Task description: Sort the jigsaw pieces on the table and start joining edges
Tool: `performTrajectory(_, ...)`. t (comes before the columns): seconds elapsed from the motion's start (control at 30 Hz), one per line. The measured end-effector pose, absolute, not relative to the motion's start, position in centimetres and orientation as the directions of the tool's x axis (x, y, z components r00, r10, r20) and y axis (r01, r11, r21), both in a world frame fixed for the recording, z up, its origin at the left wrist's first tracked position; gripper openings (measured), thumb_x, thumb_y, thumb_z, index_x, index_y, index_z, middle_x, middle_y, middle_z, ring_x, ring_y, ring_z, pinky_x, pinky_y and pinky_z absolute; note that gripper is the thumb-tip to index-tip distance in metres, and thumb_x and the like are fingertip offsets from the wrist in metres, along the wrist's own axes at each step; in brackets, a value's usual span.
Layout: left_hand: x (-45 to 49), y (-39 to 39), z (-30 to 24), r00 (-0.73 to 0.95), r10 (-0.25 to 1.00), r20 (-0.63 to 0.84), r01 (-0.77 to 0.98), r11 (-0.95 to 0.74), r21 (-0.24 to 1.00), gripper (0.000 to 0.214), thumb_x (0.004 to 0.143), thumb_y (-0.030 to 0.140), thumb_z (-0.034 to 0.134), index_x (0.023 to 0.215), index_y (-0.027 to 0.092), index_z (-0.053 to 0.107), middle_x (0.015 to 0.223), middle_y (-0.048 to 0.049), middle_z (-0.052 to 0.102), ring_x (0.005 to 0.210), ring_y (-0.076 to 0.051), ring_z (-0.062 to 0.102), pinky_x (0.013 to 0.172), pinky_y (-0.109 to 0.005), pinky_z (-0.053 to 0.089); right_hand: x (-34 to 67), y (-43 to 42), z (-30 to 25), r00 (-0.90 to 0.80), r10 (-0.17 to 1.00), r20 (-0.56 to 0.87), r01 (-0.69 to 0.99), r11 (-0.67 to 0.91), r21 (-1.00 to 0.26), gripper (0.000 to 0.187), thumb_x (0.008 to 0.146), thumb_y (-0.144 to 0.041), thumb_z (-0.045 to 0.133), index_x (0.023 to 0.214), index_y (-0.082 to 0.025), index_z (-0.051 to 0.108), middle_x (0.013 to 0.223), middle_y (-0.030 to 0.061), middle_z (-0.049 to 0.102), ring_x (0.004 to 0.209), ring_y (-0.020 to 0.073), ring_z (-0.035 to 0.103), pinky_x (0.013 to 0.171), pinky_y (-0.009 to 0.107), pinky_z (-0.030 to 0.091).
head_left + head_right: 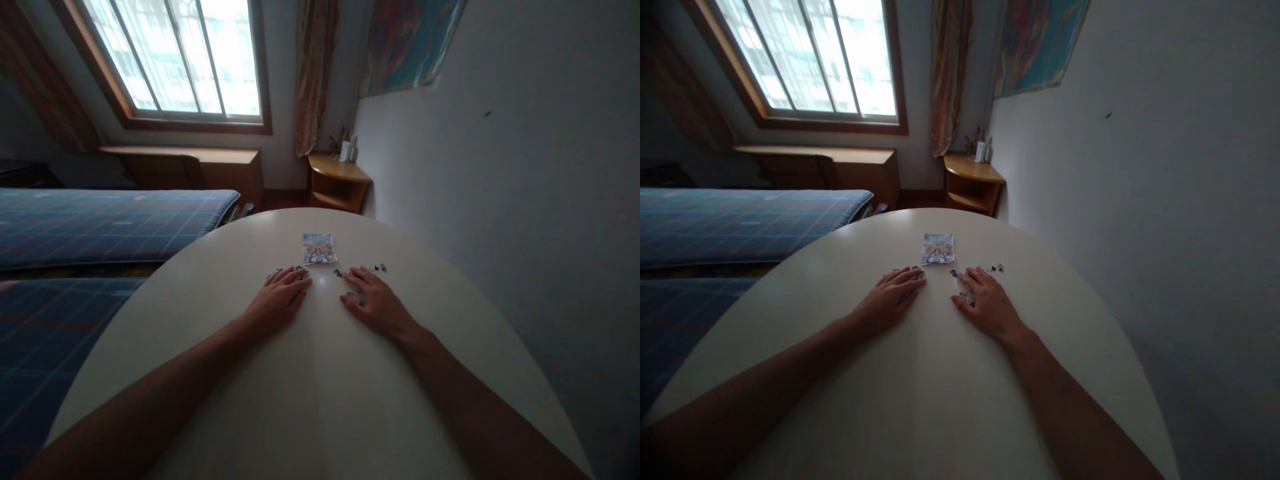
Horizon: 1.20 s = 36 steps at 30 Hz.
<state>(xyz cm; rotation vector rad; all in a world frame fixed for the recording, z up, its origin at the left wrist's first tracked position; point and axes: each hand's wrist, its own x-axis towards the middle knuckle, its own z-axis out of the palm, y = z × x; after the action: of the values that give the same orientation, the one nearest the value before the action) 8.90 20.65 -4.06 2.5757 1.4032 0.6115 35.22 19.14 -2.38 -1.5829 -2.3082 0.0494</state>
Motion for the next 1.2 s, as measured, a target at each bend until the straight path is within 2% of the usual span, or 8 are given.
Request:
performTrajectory(0.13,9.0,20.5,-4.0,0.442,0.853,0.28,0.81,-0.513,0.285,0.042,0.097,0.031,0.044,0.137,0.026,0.056,0.151,-0.0034,0.046,0.143,-0.028,0.035,0.119,-0.051,0.029,35.2,19.2,-2.3,-0.111,0.948,0.297,0.967,0.172,-0.188,0.069,0.089,-0.061,0.052,0.145,-0.02,0.05,0.154,0.0127,0.039,0.145,0.037,0.027,0.118,0.054,0.023)
performTrajectory(0.23,9.0,20.3,-3.9,0.392,0.879,0.272,0.845,-0.461,0.27,0.045,0.096,0.033,0.047,0.139,0.025,0.054,0.152,-0.0044,0.044,0.143,-0.03,0.034,0.119,-0.052,0.029,35.5,19.5,-2.6,0.019,0.969,0.246,0.979,0.031,-0.2,0.076,0.09,-0.067,0.047,0.147,-0.017,0.046,0.155,0.0167,0.036,0.145,0.0401,0.026,0.116,0.055,0.025)
performTrajectory(0.4,9.0,20.3,-3.9,0.395,0.875,0.28,0.838,-0.468,0.28,0.044,0.096,0.034,0.046,0.138,0.025,0.055,0.151,-0.0048,0.045,0.142,-0.029,0.037,0.119,-0.051,0.03,35.8,19.4,-2.8,-0.163,0.966,0.2,0.955,0.205,-0.213,0.07,0.093,-0.062,0.044,0.144,-0.014,0.047,0.152,0.0143,0.042,0.144,0.03,0.032,0.119,0.049,0.023)
performTrajectory(0.5,9.0,20.3,-3.9,0.412,0.863,0.291,0.823,-0.49,0.288,0.043,0.096,0.032,0.045,0.137,0.025,0.055,0.15,-0.0048,0.046,0.141,-0.027,0.039,0.119,-0.05,0.03,35.6,19.2,-2.6,-0.247,0.943,0.221,0.93,0.295,-0.22,0.071,0.09,-0.062,0.049,0.146,-0.018,0.045,0.152,0.0113,0.043,0.143,0.027,0.034,0.119,0.045,0.025)
performTrajectory(0.73,8.9,20.4,-3.9,0.451,0.837,0.309,0.784,-0.537,0.31,0.042,0.095,0.03,0.046,0.135,0.023,0.057,0.147,-0.0062,0.049,0.139,-0.028,0.04,0.117,-0.05,0.033,35.4,19.6,-2.8,0.022,0.97,0.241,0.975,0.032,-0.218,0.077,0.088,-0.069,0.048,0.146,-0.019,0.047,0.155,0.0177,0.034,0.145,0.0355,0.029,0.116,0.052,0.026)
performTrajectory(0.87,8.9,20.5,-4.0,0.452,0.832,0.323,0.78,-0.544,0.31,0.042,0.094,0.03,0.047,0.134,0.023,0.057,0.146,-0.0066,0.05,0.138,-0.028,0.042,0.117,-0.051,0.033,35.7,19.9,-2.9,0.045,0.974,0.223,0.975,0.006,-0.223,0.08,0.088,-0.069,0.047,0.147,-0.014,0.044,0.155,0.0203,0.034,0.145,0.0349,0.029,0.115,0.053,0.026)
performTrajectory(1.07,8.9,20.4,-3.8,0.453,0.835,0.312,0.778,-0.541,0.32,0.042,0.095,0.03,0.046,0.135,0.023,0.057,0.147,-0.0074,0.05,0.138,-0.028,0.041,0.117,-0.051,0.032,36.1,20.1,-3.0,-0.071,0.962,0.262,0.959,0.139,-0.248,0.062,0.092,-0.059,0.047,0.137,-0.017,0.053,0.147,0.0152,0.048,0.139,0.0321,0.039,0.114,0.058,0.026)
performTrajectory(1.2,9.0,20.5,-3.8,0.456,0.832,0.317,0.777,-0.546,0.315,0.042,0.095,0.029,0.047,0.134,0.023,0.058,0.146,-0.0073,0.05,0.138,-0.028,0.042,0.117,-0.051,0.033,35.9,20.0,-2.7,-0.218,0.917,0.334,0.907,0.317,-0.278,0.056,0.092,-0.051,0.051,0.135,-0.015,0.055,0.138,0.0144,0.055,0.132,0.0281,0.047,0.113,0.046,0.034)
